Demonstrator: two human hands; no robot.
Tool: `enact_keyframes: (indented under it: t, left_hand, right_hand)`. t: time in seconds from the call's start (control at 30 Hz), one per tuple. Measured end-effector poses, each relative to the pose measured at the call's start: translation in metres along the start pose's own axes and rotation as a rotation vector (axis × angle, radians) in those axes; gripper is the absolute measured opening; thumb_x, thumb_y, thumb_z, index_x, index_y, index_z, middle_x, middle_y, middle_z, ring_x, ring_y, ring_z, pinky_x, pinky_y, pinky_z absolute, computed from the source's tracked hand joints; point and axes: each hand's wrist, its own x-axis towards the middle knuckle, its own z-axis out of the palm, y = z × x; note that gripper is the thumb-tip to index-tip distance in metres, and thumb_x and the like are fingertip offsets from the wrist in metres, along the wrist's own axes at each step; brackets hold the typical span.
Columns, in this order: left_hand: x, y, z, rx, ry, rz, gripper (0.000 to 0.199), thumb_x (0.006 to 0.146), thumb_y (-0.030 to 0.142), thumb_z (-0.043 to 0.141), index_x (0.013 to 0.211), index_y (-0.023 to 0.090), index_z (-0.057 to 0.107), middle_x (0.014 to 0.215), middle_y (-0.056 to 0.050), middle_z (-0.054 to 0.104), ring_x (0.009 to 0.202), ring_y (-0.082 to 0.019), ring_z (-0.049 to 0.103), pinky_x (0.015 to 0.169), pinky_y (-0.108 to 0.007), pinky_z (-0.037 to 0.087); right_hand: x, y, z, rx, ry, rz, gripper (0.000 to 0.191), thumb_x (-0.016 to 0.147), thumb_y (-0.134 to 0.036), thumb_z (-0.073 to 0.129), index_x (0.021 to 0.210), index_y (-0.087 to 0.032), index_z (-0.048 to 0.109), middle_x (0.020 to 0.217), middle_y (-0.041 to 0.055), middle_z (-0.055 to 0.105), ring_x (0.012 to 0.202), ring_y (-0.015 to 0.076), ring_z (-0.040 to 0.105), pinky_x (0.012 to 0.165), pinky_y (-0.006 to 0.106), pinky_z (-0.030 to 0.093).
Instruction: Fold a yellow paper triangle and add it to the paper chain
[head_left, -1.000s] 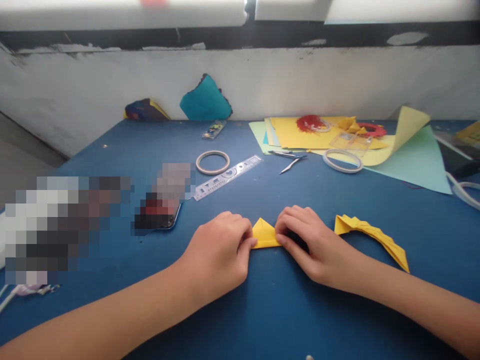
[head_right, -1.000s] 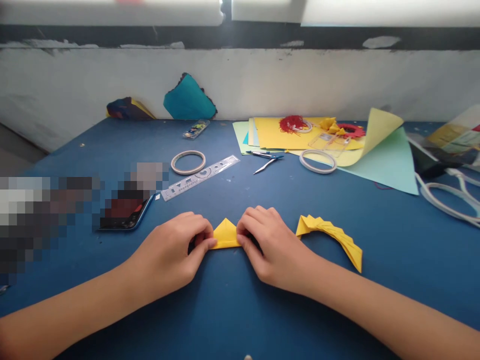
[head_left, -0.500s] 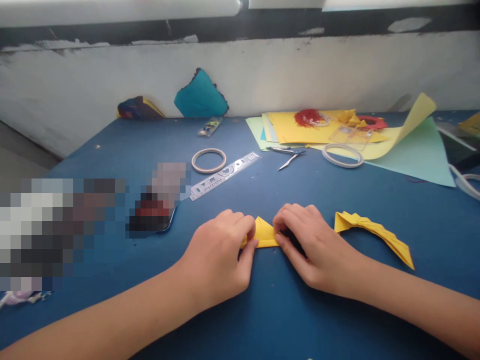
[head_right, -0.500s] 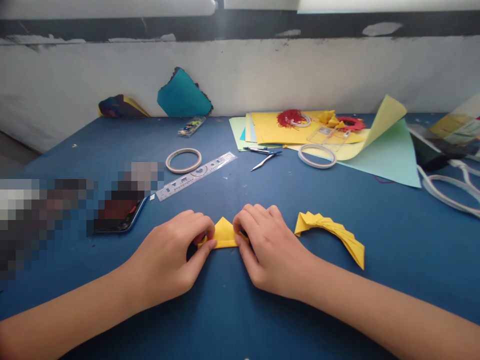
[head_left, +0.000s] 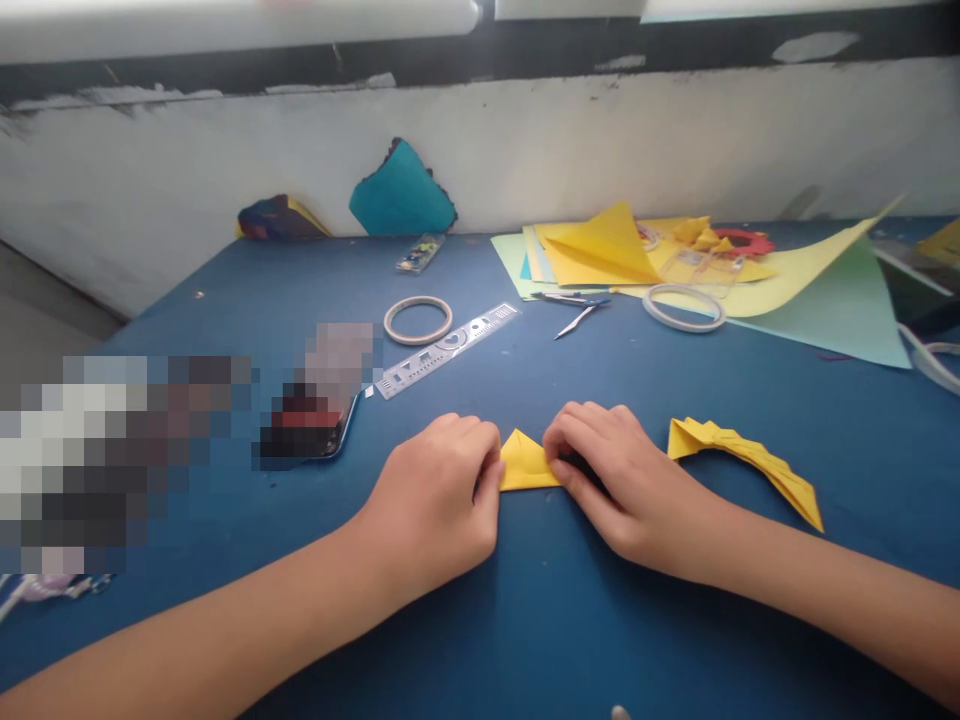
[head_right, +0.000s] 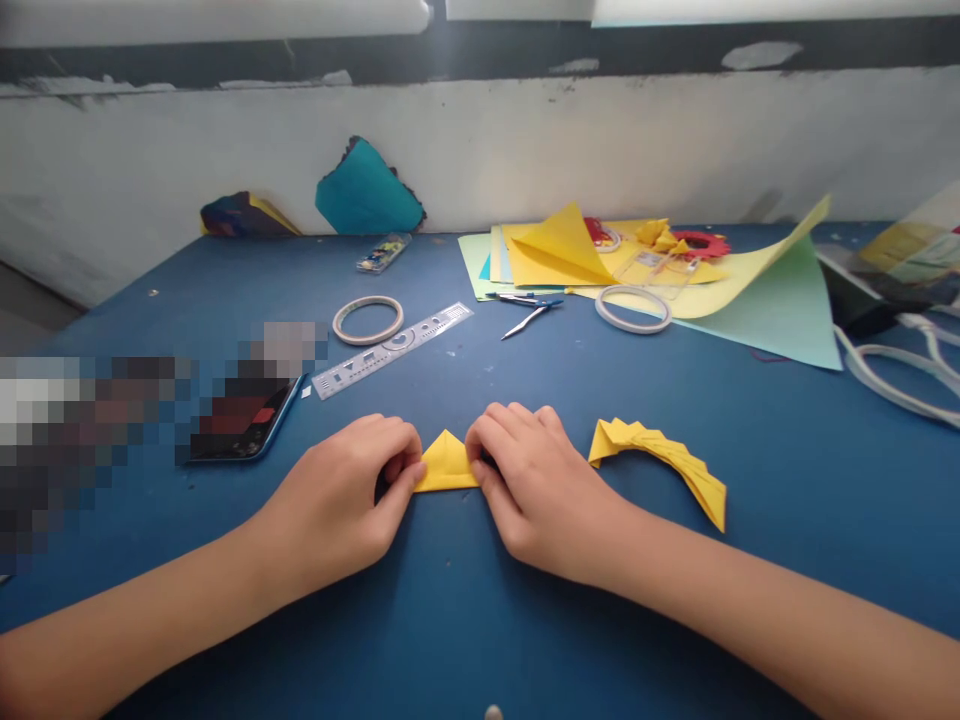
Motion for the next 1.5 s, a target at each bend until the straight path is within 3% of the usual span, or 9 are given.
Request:
enact_keyframes:
  t: [0.07, 0.17, 0.23, 0.47, 0.73, 1.1, 1.33, 1.5]
  left_hand:
    - [-0.003, 0.0, 0.003, 0.051, 0.086, 0.072, 0.014, 0.08, 0.012, 0.041, 0.07, 0.016, 0.05, 0.07, -0.002, 0.053, 0.065, -0.015, 0.047, 0.054, -0.027, 0.04]
    - [-0.01, 0.006, 0.008, 0.123, 0.28, 0.364, 0.021, 0.08, 0.003, 0.039, 0.078, 0.011, 0.058, 0.077, -0.008, 0.059, 0.074, -0.018, 0.052, 0.064, -0.033, 0.046]
    - [-0.017, 0.012, 0.01, 0.13, 0.344, 0.533, 0.021, 0.079, 0.002, 0.042, 0.083, 0.008, 0.062, 0.081, -0.011, 0.062, 0.08, -0.021, 0.055, 0.068, -0.036, 0.049]
    - [-0.032, 0.021, 0.02, 0.349, 0.358, 0.657, 0.017, 0.081, 0.008, 0.049, 0.082, 0.004, 0.066, 0.087, -0.017, 0.068, 0.082, -0.028, 0.064, 0.066, -0.038, 0.055]
    - [-0.033, 0.023, 0.024, 0.362, 0.346, 0.628, 0.021, 0.083, 0.012, 0.047, 0.09, 0.002, 0.065, 0.1, -0.018, 0.066, 0.096, -0.029, 0.061, 0.083, -0.039, 0.052]
    - [-0.036, 0.021, 0.03, 0.368, 0.229, 0.583, 0.029, 0.085, 0.015, 0.04, 0.098, 0.001, 0.062, 0.105, -0.022, 0.063, 0.096, -0.027, 0.061, 0.085, -0.038, 0.052]
    - [-0.042, 0.02, 0.032, 0.409, 0.326, 0.513, 0.027, 0.083, 0.011, 0.041, 0.093, 0.004, 0.065, 0.103, -0.018, 0.066, 0.098, -0.028, 0.062, 0.08, -0.039, 0.055]
    - [-0.035, 0.019, 0.023, 0.423, 0.406, 0.511, 0.021, 0.083, 0.009, 0.045, 0.086, 0.004, 0.065, 0.088, -0.016, 0.069, 0.084, -0.025, 0.065, 0.07, -0.036, 0.056]
  right_hand:
    - [0.0, 0.0, 0.001, -0.005, 0.008, 0.004, 0.011, 0.084, -0.009, 0.04, 0.08, -0.019, 0.043, 0.081, 0.0034, 0.053, 0.074, 0.0168, 0.044, 0.067, 0.032, 0.03]
    - [0.001, -0.001, 0.002, -0.009, 0.022, 0.007, 0.01, 0.083, -0.01, 0.04, 0.08, -0.019, 0.043, 0.081, 0.0033, 0.052, 0.075, 0.0172, 0.044, 0.066, 0.033, 0.029]
    - [0.001, -0.002, 0.002, -0.016, 0.032, 0.0, 0.01, 0.082, -0.009, 0.04, 0.079, -0.018, 0.043, 0.081, 0.0035, 0.052, 0.074, 0.0174, 0.044, 0.065, 0.033, 0.029]
    - [0.001, -0.003, 0.002, -0.014, 0.049, 0.003, 0.01, 0.081, -0.008, 0.041, 0.078, -0.018, 0.044, 0.08, 0.004, 0.054, 0.073, 0.0168, 0.044, 0.065, 0.032, 0.03]
    - [0.0, -0.004, 0.002, -0.022, 0.05, 0.015, 0.011, 0.08, -0.008, 0.043, 0.078, -0.019, 0.043, 0.08, 0.003, 0.053, 0.074, 0.0168, 0.046, 0.065, 0.032, 0.03]
    - [-0.002, 0.001, 0.004, 0.017, 0.044, 0.008, 0.01, 0.082, -0.009, 0.043, 0.079, -0.019, 0.043, 0.079, 0.0032, 0.053, 0.072, 0.0163, 0.046, 0.065, 0.032, 0.031]
    - [-0.002, 0.0, 0.002, 0.023, 0.036, 0.012, 0.01, 0.083, -0.009, 0.044, 0.079, -0.019, 0.044, 0.08, 0.0025, 0.054, 0.072, 0.016, 0.047, 0.066, 0.032, 0.032]
    - [-0.005, 0.002, 0.002, 0.012, 0.094, -0.019, 0.009, 0.084, -0.011, 0.045, 0.08, -0.018, 0.049, 0.081, 0.0039, 0.056, 0.075, 0.0165, 0.049, 0.067, 0.032, 0.033]
